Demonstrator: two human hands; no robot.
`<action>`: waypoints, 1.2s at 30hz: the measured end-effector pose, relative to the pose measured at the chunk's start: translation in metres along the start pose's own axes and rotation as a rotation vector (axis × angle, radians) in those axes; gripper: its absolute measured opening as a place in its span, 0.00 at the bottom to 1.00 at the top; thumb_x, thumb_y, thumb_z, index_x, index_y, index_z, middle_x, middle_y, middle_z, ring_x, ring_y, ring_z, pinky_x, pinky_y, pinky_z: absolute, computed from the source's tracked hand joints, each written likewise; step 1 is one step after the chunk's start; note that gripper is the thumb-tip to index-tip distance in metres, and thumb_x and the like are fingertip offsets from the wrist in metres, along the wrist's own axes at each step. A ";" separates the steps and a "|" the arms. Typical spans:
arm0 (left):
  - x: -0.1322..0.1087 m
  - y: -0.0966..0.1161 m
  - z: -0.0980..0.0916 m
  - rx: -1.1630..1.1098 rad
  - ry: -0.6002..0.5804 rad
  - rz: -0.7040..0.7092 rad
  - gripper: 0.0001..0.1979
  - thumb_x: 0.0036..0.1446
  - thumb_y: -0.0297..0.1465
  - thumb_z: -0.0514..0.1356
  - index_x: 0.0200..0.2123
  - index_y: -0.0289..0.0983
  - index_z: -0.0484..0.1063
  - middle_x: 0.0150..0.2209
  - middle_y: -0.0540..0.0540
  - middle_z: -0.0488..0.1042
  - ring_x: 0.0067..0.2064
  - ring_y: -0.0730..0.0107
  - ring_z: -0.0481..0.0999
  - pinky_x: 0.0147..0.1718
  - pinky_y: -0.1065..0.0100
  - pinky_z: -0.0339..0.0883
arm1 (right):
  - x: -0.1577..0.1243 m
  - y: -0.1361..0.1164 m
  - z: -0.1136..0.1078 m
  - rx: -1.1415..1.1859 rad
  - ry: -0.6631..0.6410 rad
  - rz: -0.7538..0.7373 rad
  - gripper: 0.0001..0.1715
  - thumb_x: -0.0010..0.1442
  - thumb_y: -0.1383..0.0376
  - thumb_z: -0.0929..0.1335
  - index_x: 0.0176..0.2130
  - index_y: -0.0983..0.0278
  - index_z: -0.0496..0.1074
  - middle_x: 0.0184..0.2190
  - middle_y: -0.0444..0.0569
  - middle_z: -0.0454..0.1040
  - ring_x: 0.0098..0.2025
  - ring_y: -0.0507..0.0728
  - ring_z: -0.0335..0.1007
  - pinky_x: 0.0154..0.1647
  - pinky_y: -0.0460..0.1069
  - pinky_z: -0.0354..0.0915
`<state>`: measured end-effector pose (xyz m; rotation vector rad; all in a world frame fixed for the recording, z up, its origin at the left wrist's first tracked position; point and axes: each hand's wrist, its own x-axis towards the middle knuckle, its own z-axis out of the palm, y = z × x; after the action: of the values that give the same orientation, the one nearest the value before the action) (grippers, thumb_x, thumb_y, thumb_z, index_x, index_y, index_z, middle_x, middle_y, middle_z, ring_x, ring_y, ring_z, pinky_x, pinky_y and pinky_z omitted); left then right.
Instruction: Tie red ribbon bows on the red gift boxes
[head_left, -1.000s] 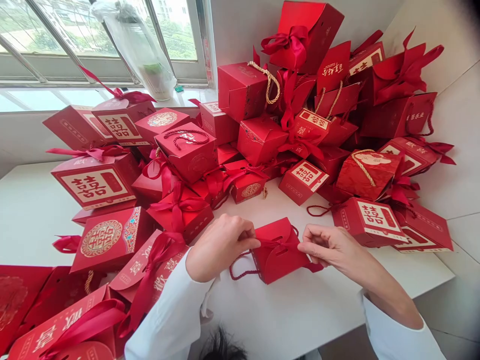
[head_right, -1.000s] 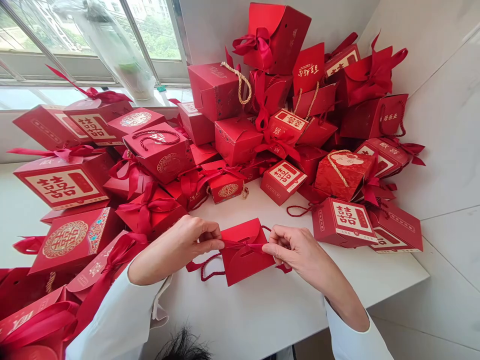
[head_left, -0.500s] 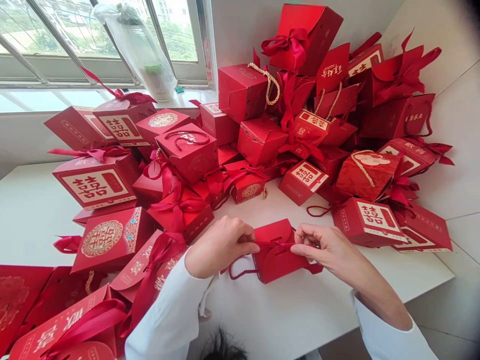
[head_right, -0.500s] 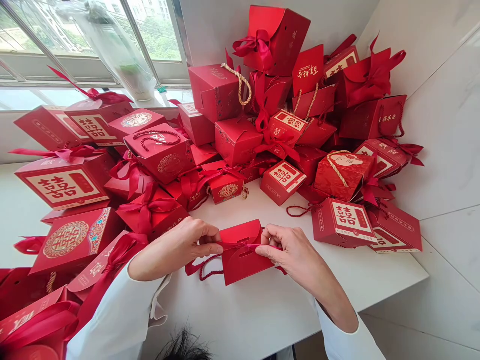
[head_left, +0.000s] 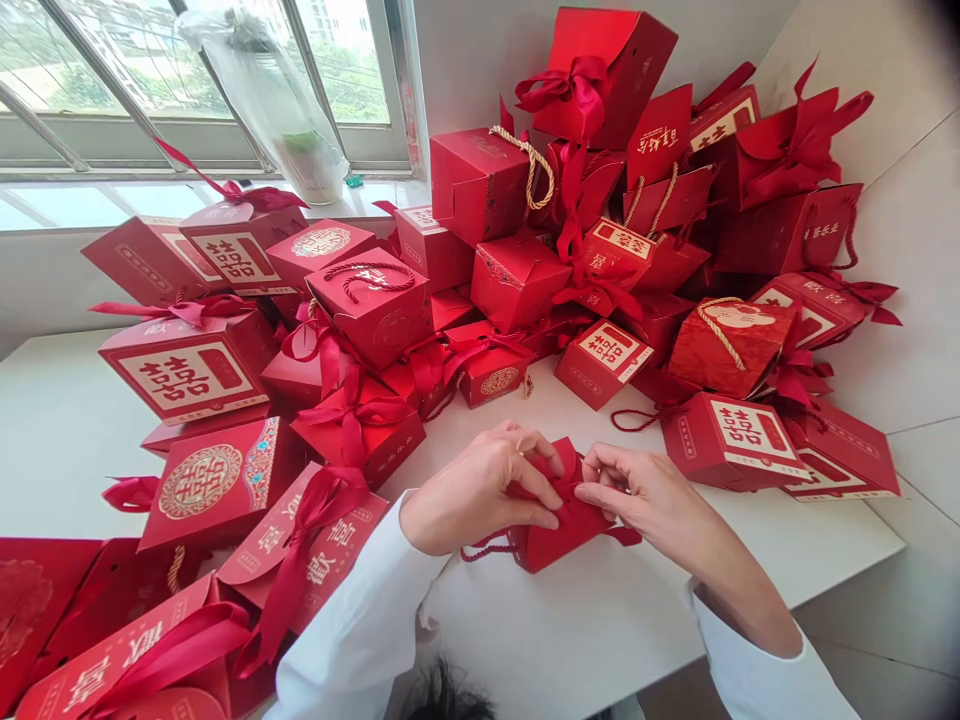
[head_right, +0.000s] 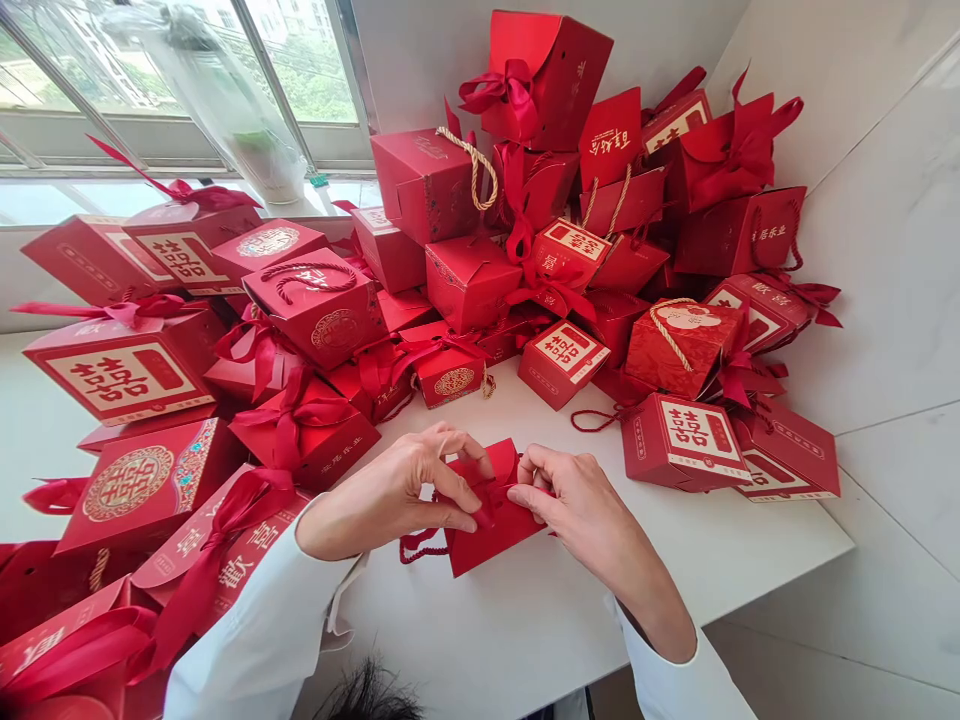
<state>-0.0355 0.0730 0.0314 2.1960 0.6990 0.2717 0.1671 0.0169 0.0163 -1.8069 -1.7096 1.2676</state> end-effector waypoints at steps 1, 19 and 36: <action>0.002 0.000 0.002 -0.017 0.006 0.033 0.04 0.52 0.32 0.66 0.32 0.44 0.81 0.45 0.50 0.75 0.46 0.68 0.69 0.47 0.72 0.60 | 0.000 0.000 0.000 0.007 0.000 0.000 0.10 0.58 0.60 0.64 0.27 0.62 0.63 0.19 0.39 0.63 0.22 0.49 0.57 0.20 0.43 0.57; 0.014 -0.015 0.019 -0.183 0.109 -0.063 0.10 0.52 0.27 0.64 0.39 0.40 0.80 0.34 0.49 0.81 0.35 0.72 0.77 0.37 0.76 0.66 | 0.002 0.007 -0.002 0.070 -0.028 0.020 0.15 0.58 0.55 0.64 0.29 0.63 0.68 0.19 0.40 0.62 0.19 0.48 0.55 0.16 0.43 0.56; 0.011 -0.025 0.024 -0.115 0.175 0.016 0.13 0.54 0.29 0.64 0.44 0.42 0.78 0.33 0.49 0.79 0.42 0.68 0.69 0.44 0.71 0.65 | -0.005 0.019 -0.009 0.163 -0.106 0.039 0.23 0.58 0.49 0.65 0.25 0.65 0.65 0.18 0.41 0.62 0.20 0.49 0.60 0.20 0.44 0.59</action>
<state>-0.0265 0.0769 -0.0039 2.0863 0.7427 0.5049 0.1863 0.0115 0.0084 -1.7143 -1.5805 1.4975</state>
